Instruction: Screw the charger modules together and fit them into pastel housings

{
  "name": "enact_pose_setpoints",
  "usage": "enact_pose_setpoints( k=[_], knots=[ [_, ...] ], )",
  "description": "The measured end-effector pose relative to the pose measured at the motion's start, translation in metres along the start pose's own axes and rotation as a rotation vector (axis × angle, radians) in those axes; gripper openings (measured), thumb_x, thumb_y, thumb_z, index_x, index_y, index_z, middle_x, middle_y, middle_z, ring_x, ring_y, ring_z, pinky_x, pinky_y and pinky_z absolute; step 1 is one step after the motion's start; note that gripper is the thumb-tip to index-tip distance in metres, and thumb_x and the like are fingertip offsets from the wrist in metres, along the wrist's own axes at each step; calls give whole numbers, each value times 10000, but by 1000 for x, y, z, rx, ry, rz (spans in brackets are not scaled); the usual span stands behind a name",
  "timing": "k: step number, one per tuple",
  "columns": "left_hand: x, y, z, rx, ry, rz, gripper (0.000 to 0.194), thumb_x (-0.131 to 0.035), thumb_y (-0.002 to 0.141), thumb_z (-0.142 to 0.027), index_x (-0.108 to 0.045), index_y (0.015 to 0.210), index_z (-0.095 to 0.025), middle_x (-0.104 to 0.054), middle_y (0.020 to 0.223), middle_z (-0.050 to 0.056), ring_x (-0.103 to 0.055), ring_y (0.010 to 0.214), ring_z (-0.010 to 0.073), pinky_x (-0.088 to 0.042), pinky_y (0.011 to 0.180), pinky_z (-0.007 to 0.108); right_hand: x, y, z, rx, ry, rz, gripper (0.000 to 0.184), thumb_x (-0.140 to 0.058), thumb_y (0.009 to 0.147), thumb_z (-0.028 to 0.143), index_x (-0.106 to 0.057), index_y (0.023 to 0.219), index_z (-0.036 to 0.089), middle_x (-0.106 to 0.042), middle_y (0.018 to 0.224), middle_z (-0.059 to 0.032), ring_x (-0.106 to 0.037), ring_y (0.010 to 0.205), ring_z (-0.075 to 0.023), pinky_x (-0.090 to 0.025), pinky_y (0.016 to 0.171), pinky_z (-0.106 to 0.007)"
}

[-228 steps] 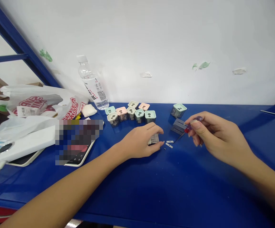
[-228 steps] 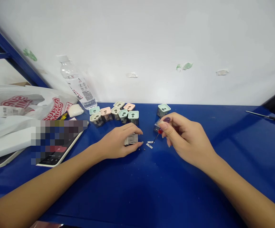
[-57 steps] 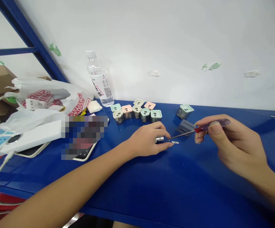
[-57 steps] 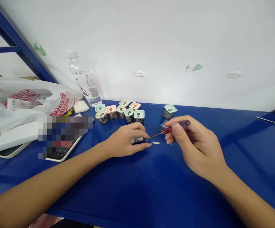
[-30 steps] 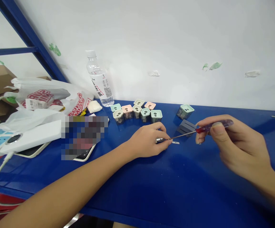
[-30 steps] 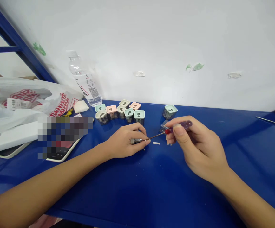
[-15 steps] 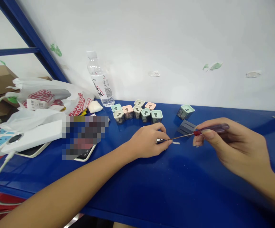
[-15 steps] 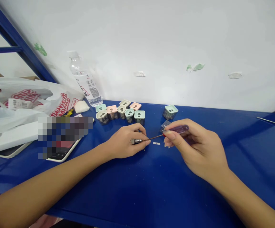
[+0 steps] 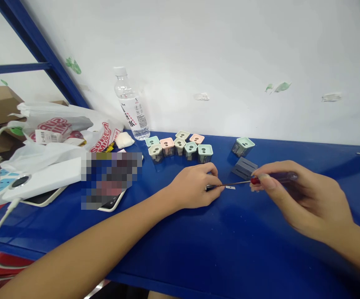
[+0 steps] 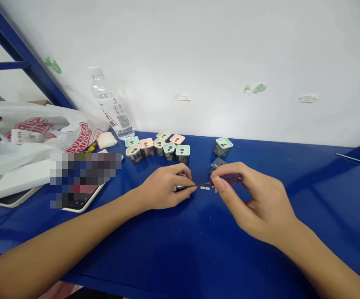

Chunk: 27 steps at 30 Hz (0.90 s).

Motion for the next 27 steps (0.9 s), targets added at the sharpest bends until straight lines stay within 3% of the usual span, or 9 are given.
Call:
enact_pose_setpoints(
  k=[5, 11, 23, 27],
  knots=[
    [0, 0, 0, 9, -31, -14, 259, -585, 933, -278, -732, 1118, -173, -700, 1042, 66, -685, 856, 174, -538, 753, 286, 3, -1, -1, -30, 1, -52, 87, -606, 958, 336, -668, 936, 280, -724, 681, 38, -710, 591, -146, -549, 557, -236],
    [1, -1, -2, 13, -107, 47, 516, -607, 868, -223, -520, 1375, -172, -689, 1089, 75, -669, 924, 196, -548, 817, 320, 3, -2, -2, -14, 110, -24, 68, -601, 964, 266, -662, 989, 281, -732, 713, 45, -710, 603, -117, -548, 566, -195],
    [-3, -2, -1, 1, -169, 106, 622, -523, 848, -147, -395, 1454, -203, -645, 1146, 80, -650, 960, 197, -541, 843, 333, -3, -3, 1, 39, 92, 46, 67, -581, 967, 274, -624, 1018, 272, -735, 743, 36, -729, 610, -125, -573, 555, -193],
    [-3, -2, -2, -14, -184, 92, 682, -528, 829, -143, -350, 1484, -207, -642, 1149, 81, -651, 965, 206, -541, 833, 340, -6, -7, -1, 42, 127, 42, 140, -618, 943, 274, -606, 1082, 283, -754, 850, 8, -753, 667, -155, -611, 607, -245]
  ],
)
Point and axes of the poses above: each hand's wrist, its own y-axis towards the middle knuckle, its own x-axis out of the back of the hand, z = x × y, the point moved 4 cm from there along y, towards the middle knuckle
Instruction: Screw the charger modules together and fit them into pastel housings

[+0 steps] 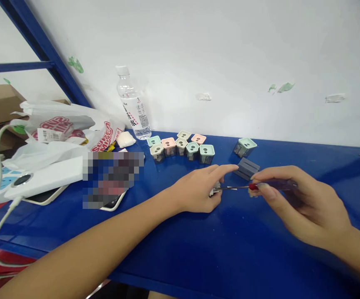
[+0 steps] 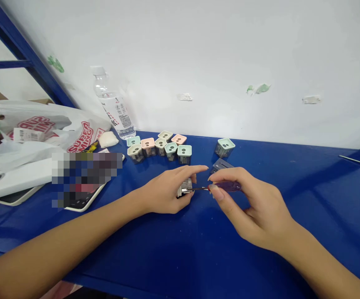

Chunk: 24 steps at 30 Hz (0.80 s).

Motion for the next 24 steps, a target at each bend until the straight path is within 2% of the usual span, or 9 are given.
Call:
enact_pose_setpoints(
  k=[3, 5, 7, 9, 12, 14, 17, 20, 24],
  knots=[
    [0, 0, 1, 5, -3, 0, 694, -531, 828, -144, -333, 1489, -225, -637, 1147, 81, -646, 963, 209, -538, 825, 342, 1, -3, 0, 47, 20, -17, 199, -668, 914, 280, -605, 1101, 312, -762, 883, 8, -758, 696, -185, -615, 623, -293],
    [0, 0, 2, 13, -3, 5, 688, -530, 835, -145, -330, 1487, -235, -636, 1135, 77, -642, 940, 201, -535, 810, 334, 2, -2, 3, 92, -76, -3, 95, -663, 931, 366, -623, 1000, 315, -752, 772, 36, -715, 576, -170, -558, 532, -276],
    [0, 0, 3, 17, -8, 7, 689, -533, 840, -149, -323, 1488, -245, -635, 1132, 74, -641, 921, 195, -533, 800, 327, 4, 2, 8, 137, -200, 20, 198, -622, 946, 490, -616, 881, 303, -696, 614, 57, -615, 424, -150, -467, 437, -270],
    [-1, 0, 4, 19, -11, 8, 692, -535, 841, -149, -320, 1491, -249, -635, 1138, 74, -644, 918, 195, -534, 802, 329, 7, 6, 13, 173, -255, 42, 280, -536, 976, 542, -617, 875, 294, -657, 547, 50, -575, 383, -157, -432, 414, -280],
    [-2, 0, 5, 21, -13, -6, 684, -537, 840, -149, -332, 1486, -241, -637, 1148, 82, -649, 940, 206, -537, 814, 340, 6, 10, 16, 133, -237, 108, 263, -403, 1036, 406, -622, 1097, 274, -743, 743, -11, -701, 566, -193, -489, 489, -283],
    [-3, 0, 6, 21, -20, -14, 685, -542, 841, -153, -331, 1487, -244, -637, 1146, 82, -649, 946, 210, -538, 819, 345, 5, 10, 16, 72, -193, 133, 235, -418, 1023, 321, -585, 1182, 274, -757, 857, -24, -729, 657, -190, -517, 534, -271],
    [-4, 0, 7, 27, -23, -4, 705, -549, 835, -147, -322, 1493, -257, -635, 1136, 73, -646, 953, 209, -536, 828, 343, 4, 8, 15, 40, -185, 77, 101, -544, 981, 361, -594, 943, 281, -663, 633, 40, -607, 447, -138, -428, 420, -240],
    [-4, 1, 6, 44, -22, 10, 689, -546, 844, -146, -331, 1489, -257, -634, 1129, 66, -645, 953, 205, -534, 834, 336, 5, 9, 14, 36, -252, 36, 298, -495, 1002, 427, -543, 756, 266, -483, 437, 76, -465, 316, -117, -299, 342, -249],
    [-4, 1, 6, 43, -25, 13, 643, -530, 873, -173, -340, 1483, -241, -637, 1128, 73, -650, 928, 202, -537, 825, 340, 6, 11, 13, 0, -277, 57, 283, -358, 1030, 328, -627, 1021, 240, -695, 717, -6, -670, 536, -164, -462, 470, -266]
  ],
)
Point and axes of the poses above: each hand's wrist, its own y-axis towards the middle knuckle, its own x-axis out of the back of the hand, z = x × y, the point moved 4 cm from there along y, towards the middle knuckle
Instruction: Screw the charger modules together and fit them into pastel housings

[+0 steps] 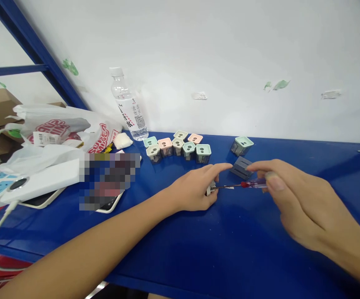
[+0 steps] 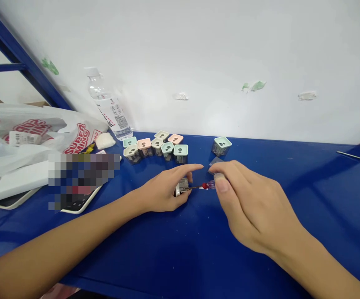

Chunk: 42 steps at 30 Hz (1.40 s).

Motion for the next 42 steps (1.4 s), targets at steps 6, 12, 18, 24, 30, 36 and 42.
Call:
enact_pose_setpoints(
  k=[6, 12, 18, 24, 30, 36, 42],
  knots=[
    [-2, 0, 2, -15, -5, -15, 656, -546, 865, -169, -336, 1481, -251, -636, 1125, 71, -643, 964, 206, -532, 857, 345, -6, -6, 0, -9, 11, 2, 215, -516, 1009, 402, -561, 866, 248, -543, 496, 77, -472, 327, -100, -317, 369, -243],
    [0, 0, 1, 8, -12, 5, 642, -544, 872, -176, -341, 1476, -255, -631, 1125, 69, -645, 960, 205, -535, 876, 356, -2, -2, 3, 65, -142, 19, 368, -300, 1064, 384, -601, 949, 207, -638, 605, 9, -621, 453, -147, -408, 417, -254],
    [0, 1, 0, -19, 1, -4, 605, -534, 880, -172, -369, 1460, -223, -638, 1116, 77, -646, 984, 212, -539, 889, 366, -3, -4, 0, 10, -64, 15, 249, -508, 1011, 398, -547, 822, 241, -486, 475, 77, -475, 343, -106, -334, 383, -255],
    [-1, 1, 0, -11, 1, 3, 616, -545, 869, -163, -373, 1457, -225, -638, 1118, 77, -642, 976, 208, -543, 887, 364, -1, -4, 3, 46, -47, 13, 298, -346, 1057, 318, -615, 1071, 192, -695, 762, -26, -667, 570, -143, -476, 515, -256],
    [0, 1, 0, -2, 0, 14, 594, -539, 880, -174, -386, 1453, -215, -643, 1124, 85, -646, 976, 213, -542, 899, 381, -4, -5, 3, 20, -62, -58, 248, -544, 1001, 374, -573, 795, 239, -493, 538, 54, -471, 403, -100, -399, 435, -249],
    [0, 2, -1, -13, 1, 2, 563, -541, 885, -178, -413, 1433, -197, -647, 1119, 90, -647, 983, 214, -539, 908, 380, -13, -7, -6, -94, 43, -6, 351, -552, 992, 334, -541, 1322, 214, -714, 813, -12, -657, 561, -131, -502, 486, -233],
    [0, 2, -1, -11, 3, 13, 564, -536, 886, -182, -406, 1434, -199, -640, 1119, 93, -646, 975, 217, -544, 873, 370, -18, -7, -6, -113, 298, 124, 136, -489, 1018, 293, -585, 1109, 263, -668, 701, 22, -681, 600, -146, -502, 484, -235]
  ],
)
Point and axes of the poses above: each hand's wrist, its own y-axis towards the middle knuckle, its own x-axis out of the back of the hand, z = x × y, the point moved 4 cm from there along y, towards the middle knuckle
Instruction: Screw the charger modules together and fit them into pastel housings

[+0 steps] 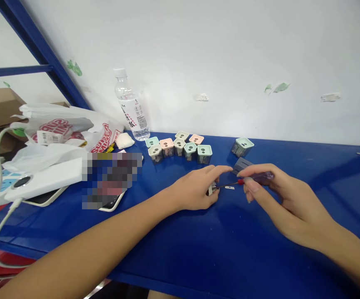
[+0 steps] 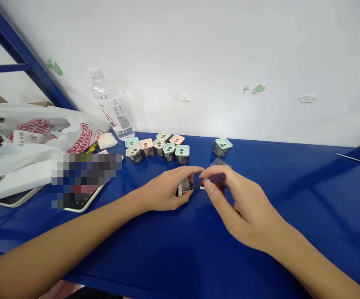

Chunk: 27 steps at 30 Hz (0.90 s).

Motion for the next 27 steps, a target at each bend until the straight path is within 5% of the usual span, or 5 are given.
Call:
enact_pose_setpoints(
  k=[12, 20, 27],
  knots=[
    [-1, 0, 4, -2, 18, 12, 555, -535, 898, -172, -406, 1438, -194, -632, 1108, 87, -642, 972, 207, -537, 883, 356, 0, -6, 6, -162, -104, -103, 207, -595, 944, 488, -610, 849, 305, -553, 479, 73, -481, 341, -134, -362, 383, -298],
    [3, 1, 1, 57, 82, -8, 433, -533, 912, -179, -500, 1343, -205, -637, 1098, 76, -638, 952, 204, -540, 871, 357, 18, 4, -9, -235, -76, -192, 257, -616, 926, 493, -633, 812, 262, -641, 542, 38, -611, 439, -147, -408, 374, -246],
    [5, 2, 1, 110, 113, -16, 384, -566, 908, -216, -567, 1288, -166, -627, 1104, 95, -639, 939, 222, -545, 863, 385, 18, 12, -17, -162, -153, -90, 218, -585, 925, 406, -629, 789, 242, -606, 534, 44, -534, 397, -112, -381, 378, -225]
  ],
)
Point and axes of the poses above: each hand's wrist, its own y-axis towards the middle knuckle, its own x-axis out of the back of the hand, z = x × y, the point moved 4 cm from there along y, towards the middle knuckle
